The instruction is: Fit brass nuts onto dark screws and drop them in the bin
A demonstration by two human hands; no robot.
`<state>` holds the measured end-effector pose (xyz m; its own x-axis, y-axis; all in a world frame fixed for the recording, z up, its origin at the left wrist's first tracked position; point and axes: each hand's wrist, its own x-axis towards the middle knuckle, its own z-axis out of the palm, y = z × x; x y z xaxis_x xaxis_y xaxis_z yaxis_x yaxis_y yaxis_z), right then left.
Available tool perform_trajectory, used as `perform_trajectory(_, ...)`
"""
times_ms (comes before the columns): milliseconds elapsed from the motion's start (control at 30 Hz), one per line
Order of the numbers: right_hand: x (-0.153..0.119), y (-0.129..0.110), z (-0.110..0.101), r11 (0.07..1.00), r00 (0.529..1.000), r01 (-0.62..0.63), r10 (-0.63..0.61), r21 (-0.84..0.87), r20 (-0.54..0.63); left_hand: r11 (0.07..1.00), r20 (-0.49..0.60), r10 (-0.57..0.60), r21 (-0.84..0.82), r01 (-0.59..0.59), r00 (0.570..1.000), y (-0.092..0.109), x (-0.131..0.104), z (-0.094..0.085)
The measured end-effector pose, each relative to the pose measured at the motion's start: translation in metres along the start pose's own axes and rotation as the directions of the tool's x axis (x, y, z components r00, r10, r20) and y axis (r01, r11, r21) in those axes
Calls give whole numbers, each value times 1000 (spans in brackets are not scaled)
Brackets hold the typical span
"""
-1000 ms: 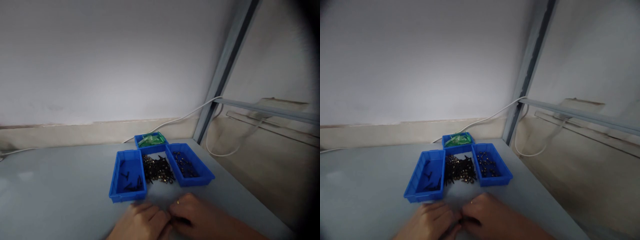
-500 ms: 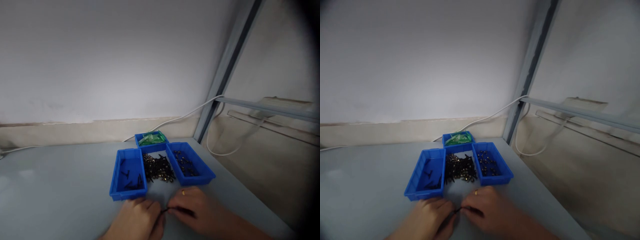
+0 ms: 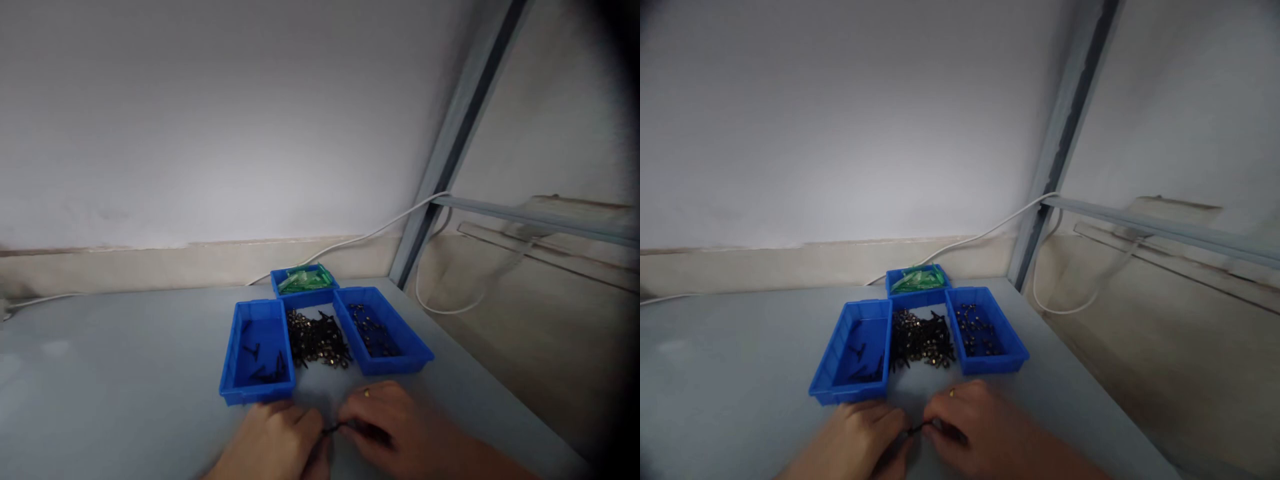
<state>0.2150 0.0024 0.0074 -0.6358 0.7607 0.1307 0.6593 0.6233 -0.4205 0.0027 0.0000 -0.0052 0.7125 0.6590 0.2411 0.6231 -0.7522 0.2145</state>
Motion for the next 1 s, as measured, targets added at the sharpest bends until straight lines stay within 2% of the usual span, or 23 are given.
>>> perform_trajectory(133, 3, -2, 1, 1000, 999, -7, 8, -23, 54, 999, -48, -25, -43, 23, 999, 0, -2, -5)
perform_trajectory(267, 5, -8, 1, 999, 995, -18, 13, 49, 99, 991, -132, 24, -128, -41, 991, 3, -1, -5)
perform_trajectory(433, 5, -9, 0, 996, 991, -45, 35, 74, 126, 923, -106, -27, -383, -16, 994, 0, 0, 2)
perform_trajectory(500, 5, -8, -1, 995, 989, -61, 49, 83, 141, 902, -77, -52, -432, 14, 996, -1, 0, 3)
perform_trajectory(633, 3, -8, -7, 992, 988, -103, 93, 74, 125, 932, -14, -90, -354, 80, 996, -1, -1, 1)
perform_trajectory(700, 2, -10, -10, 993, 989, -97, 90, 62, 114, 954, -4, -81, -291, 76, 997, 0, -1, -1)
perform_trajectory(867, 2, -9, -7, 996, 993, -72, 66, 53, 100, 981, -71, 12, -191, -26, 997, 0, 0, -1)
perform_trajectory(1000, 2, -7, -7, 995, 991, -90, 85, 41, 101, 990, -107, 34, -131, -48, 994, 0, 0, -2)
